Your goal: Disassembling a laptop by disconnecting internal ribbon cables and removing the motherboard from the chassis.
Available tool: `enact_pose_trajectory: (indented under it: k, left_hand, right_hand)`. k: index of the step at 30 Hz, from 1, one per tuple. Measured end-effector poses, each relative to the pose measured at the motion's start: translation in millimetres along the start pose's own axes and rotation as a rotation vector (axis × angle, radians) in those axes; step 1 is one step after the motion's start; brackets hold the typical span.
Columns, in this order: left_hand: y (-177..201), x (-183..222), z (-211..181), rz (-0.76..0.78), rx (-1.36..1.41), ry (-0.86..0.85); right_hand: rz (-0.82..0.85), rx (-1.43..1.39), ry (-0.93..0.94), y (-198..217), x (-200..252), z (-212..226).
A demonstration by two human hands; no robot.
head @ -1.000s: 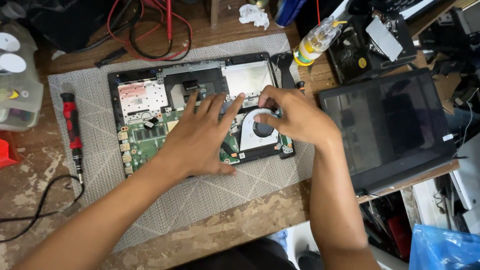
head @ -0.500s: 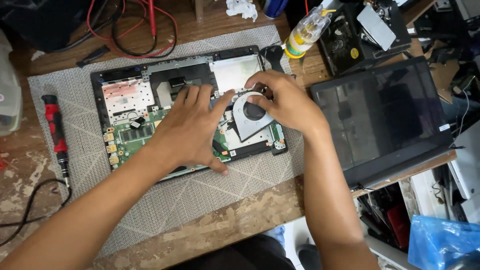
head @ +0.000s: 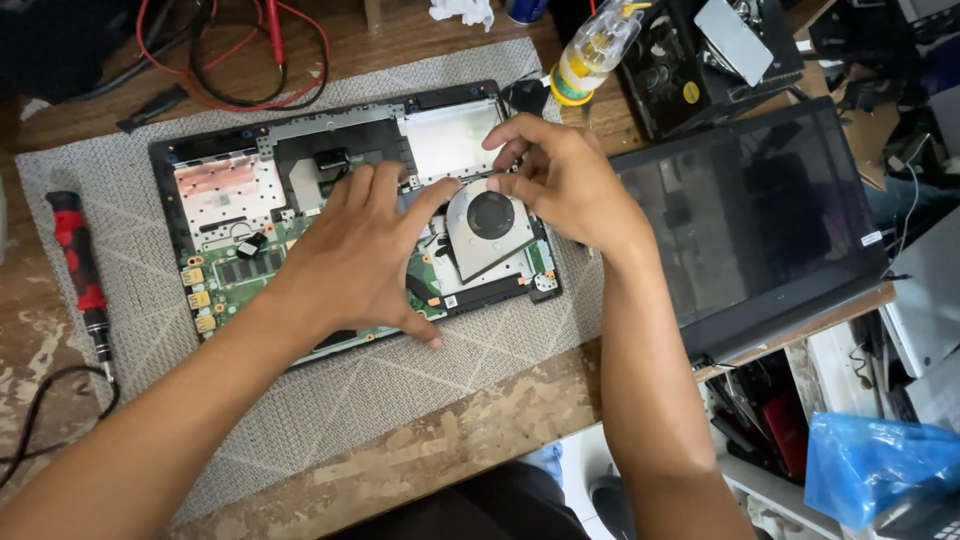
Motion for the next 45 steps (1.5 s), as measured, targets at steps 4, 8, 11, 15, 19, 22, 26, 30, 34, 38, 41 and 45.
enact_pose_trajectory:
  k: [4,8,11,15,19,22,26,30,34,38,41,45]
  left_hand:
    - [1,0,0,-0.006,0.007,-0.005]
    - [3,1,-2,0.092,0.039,0.040]
    - [2,3,-2,0.107,0.057,0.048]
    - [1,9,-6,0.085,0.181,0.057]
    - [-4,24,-14,-0.277,0.028,-0.185]
    - [-8,35,-25,-0.273,0.025,-0.269]
    - [-26,37,-24,-0.336,-0.010,-0.339]
    - [-35,36,-23,-0.409,-0.056,-0.371]
    - [-29,38,-21,-0.540,-0.067,-0.470]
    - [-23,36,-26,-0.561,-0.174,-0.457]
    - [-20,34,-31,-0.561,-0.214,-0.447]
    - [-19,26,-33,-0.537,-0.198,-0.449]
  right_hand:
    - [0.013,0.065,-0.062,2,0,-4]
    - [0.042,0.182,-0.006,5,8,0]
    - [0.294,0.149,-0.233,-6,18,4]
    - [0.497,0.262,-0.530,-28,42,0]
    - [0.437,0.221,-0.510,-40,62,12]
    - [0.329,0.272,-0.421,-47,69,11]
    - [0.137,0.116,-0.445,-50,75,6]
    - [0.062,-0.090,-0.609,-52,81,-1]
    - [0.019,-0.133,-0.552,-51,84,0]
    - [0.018,-0.137,-0.582,-51,85,5]
    - [0.009,-0.162,-0.599,-52,86,6]
    - [0.007,-0.139,-0.591,-52,86,4]
Point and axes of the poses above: each hand's wrist, its own x-axis away from the middle knuckle, its own y-axis out of the back of the hand, z = x × y, the point moved 5 cm from there along -x, towards the middle knuckle, and after that the axes turned 12 degrees about z, right-handed, at the moved point
